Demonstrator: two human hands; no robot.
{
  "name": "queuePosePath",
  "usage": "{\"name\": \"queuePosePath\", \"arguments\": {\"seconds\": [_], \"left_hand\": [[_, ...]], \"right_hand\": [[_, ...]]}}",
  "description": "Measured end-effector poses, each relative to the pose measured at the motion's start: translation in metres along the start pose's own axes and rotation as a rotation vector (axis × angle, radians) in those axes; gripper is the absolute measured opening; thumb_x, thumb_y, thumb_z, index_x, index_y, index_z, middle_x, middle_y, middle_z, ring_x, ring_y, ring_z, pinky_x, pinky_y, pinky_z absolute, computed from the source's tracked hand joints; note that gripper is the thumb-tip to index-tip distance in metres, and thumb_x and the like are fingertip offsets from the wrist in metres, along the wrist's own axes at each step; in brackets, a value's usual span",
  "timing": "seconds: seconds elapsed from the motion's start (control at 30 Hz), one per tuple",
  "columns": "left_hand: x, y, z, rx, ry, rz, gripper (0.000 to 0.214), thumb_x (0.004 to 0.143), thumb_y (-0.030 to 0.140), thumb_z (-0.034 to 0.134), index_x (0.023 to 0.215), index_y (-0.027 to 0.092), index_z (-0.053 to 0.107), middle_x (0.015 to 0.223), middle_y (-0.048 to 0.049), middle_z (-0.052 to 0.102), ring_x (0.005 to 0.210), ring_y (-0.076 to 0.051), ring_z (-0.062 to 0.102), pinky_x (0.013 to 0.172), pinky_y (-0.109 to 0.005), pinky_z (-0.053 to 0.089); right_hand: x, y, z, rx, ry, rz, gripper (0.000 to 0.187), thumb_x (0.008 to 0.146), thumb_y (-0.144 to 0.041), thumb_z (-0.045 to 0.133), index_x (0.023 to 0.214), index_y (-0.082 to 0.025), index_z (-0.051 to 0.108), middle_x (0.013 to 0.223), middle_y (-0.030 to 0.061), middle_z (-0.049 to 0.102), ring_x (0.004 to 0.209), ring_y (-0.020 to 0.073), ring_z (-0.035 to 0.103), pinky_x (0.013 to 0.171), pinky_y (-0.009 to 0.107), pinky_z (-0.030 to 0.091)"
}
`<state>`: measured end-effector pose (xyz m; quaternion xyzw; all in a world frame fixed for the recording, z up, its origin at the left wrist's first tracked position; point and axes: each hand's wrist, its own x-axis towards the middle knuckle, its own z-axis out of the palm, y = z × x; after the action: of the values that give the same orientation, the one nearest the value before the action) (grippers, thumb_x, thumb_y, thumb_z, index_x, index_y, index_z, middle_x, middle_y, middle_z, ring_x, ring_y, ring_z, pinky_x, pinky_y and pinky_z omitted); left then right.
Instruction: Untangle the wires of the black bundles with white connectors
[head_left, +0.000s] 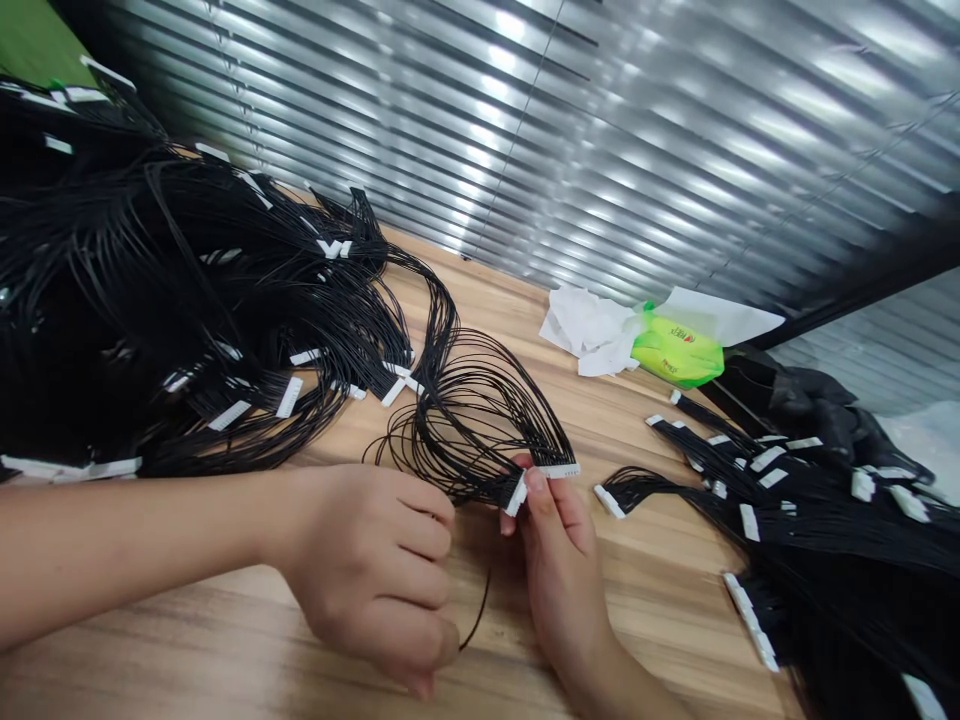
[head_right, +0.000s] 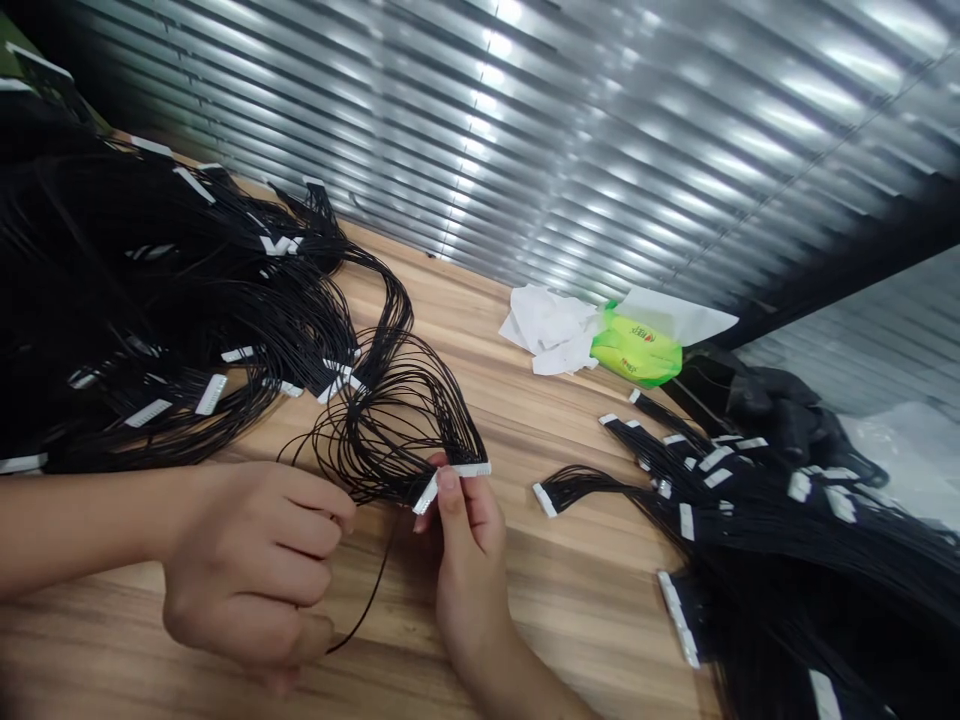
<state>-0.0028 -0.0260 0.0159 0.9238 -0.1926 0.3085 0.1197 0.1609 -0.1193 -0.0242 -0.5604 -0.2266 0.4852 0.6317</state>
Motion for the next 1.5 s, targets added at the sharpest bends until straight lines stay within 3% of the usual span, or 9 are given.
{"name": "queuePosePath", "arguments": {"seconds": [0.13,0.37,0.5,0.6,0.77,0.9,1.1,1.33,1.5], "left_hand": [[-0.006,-0.004,0.004,0.135,0.041,-0.136,0.022,0.091,0.019,0.05,0.078,0.02,0.067,0.049,0.0031,0.049,0.048,-0.012,0.045,0.047,-0.03,0.035],[-0.016,-0.014,0.002,0.326,0.174,-0.448,0.01,0.096,0.025,0.047,0.103,0.024,0.054,0.068,0.0065,0.066,0.058,-0.008,0.057,0.064,-0.027,0.038],[-0.012,-0.022,-0.005,0.525,0.129,-0.717,0.014,0.093,0.02,0.052,0.107,0.024,0.052,0.092,0.0052,0.071,0.075,-0.009,0.064,0.081,-0.031,0.035],[-0.009,-0.025,-0.006,0.52,0.099,-0.866,0.011,0.091,0.018,0.05,0.103,0.02,0.05,0.106,-0.0002,0.066,0.087,-0.013,0.063,0.08,-0.031,0.035],[-0.008,-0.026,-0.005,0.468,0.053,-0.979,0.013,0.087,0.01,0.041,0.096,0.019,0.044,0.1,0.0004,0.06,0.073,-0.012,0.056,0.078,-0.03,0.037],[-0.009,-0.029,-0.005,0.485,0.053,-1.04,0.006,0.087,0.016,0.044,0.092,0.019,0.041,0.092,0.0007,0.059,0.061,-0.011,0.049,0.075,-0.03,0.038],[-0.014,-0.033,-0.005,0.295,0.018,-1.179,0.009,0.089,0.026,0.047,0.082,0.02,0.045,0.063,0.0072,0.052,0.051,-0.009,0.039,0.066,-0.027,0.036],[-0.009,-0.026,0.0,-0.31,0.618,-1.163,0.038,0.079,0.031,0.065,0.066,0.019,0.031,0.069,0.003,0.056,0.058,-0.007,0.05,0.052,-0.019,0.039],[-0.009,-0.025,0.005,-0.47,0.424,-1.252,0.025,0.079,0.034,0.067,0.069,0.014,0.055,0.059,0.0016,0.058,0.048,-0.007,0.05,0.043,-0.018,0.037]], "right_hand": [[0.0,0.001,-0.001,0.014,0.012,-0.013,0.03,0.075,-0.05,0.071,0.089,-0.023,0.072,0.061,-0.0051,0.057,0.054,0.0082,0.047,0.052,0.019,0.038],[0.0,-0.001,0.001,0.088,0.067,-0.028,0.028,0.071,-0.049,0.075,0.089,-0.026,0.072,0.069,-0.0048,0.062,0.055,0.0076,0.048,0.049,0.018,0.039],[0.0,-0.001,0.002,0.097,0.114,-0.045,0.029,0.071,-0.048,0.075,0.087,-0.025,0.071,0.066,-0.0055,0.059,0.054,0.0071,0.046,0.05,0.018,0.039],[-0.001,-0.002,0.003,0.083,0.13,-0.049,0.031,0.07,-0.049,0.076,0.088,-0.024,0.07,0.068,-0.0051,0.059,0.054,0.0072,0.046,0.05,0.019,0.039],[-0.001,-0.001,0.002,0.037,0.112,-0.062,0.033,0.072,-0.052,0.072,0.091,-0.024,0.069,0.067,-0.0046,0.059,0.055,0.009,0.047,0.051,0.021,0.038],[-0.001,0.002,0.001,-0.045,0.095,-0.058,0.037,0.075,-0.054,0.068,0.091,-0.022,0.069,0.059,-0.0052,0.056,0.055,0.0104,0.047,0.054,0.023,0.038],[-0.004,0.001,0.001,-0.112,0.06,-0.072,0.037,0.078,-0.054,0.065,0.091,-0.02,0.068,0.058,-0.004,0.056,0.056,0.0122,0.047,0.055,0.026,0.038],[-0.001,-0.001,0.002,0.022,0.106,-0.062,0.031,0.076,-0.05,0.069,0.09,-0.022,0.068,0.065,-0.0033,0.058,0.054,0.0106,0.047,0.051,0.024,0.037],[0.001,-0.001,0.003,0.039,0.099,-0.037,0.032,0.074,-0.051,0.071,0.088,-0.023,0.07,0.066,-0.0035,0.059,0.053,0.0098,0.046,0.05,0.023,0.038]]}}
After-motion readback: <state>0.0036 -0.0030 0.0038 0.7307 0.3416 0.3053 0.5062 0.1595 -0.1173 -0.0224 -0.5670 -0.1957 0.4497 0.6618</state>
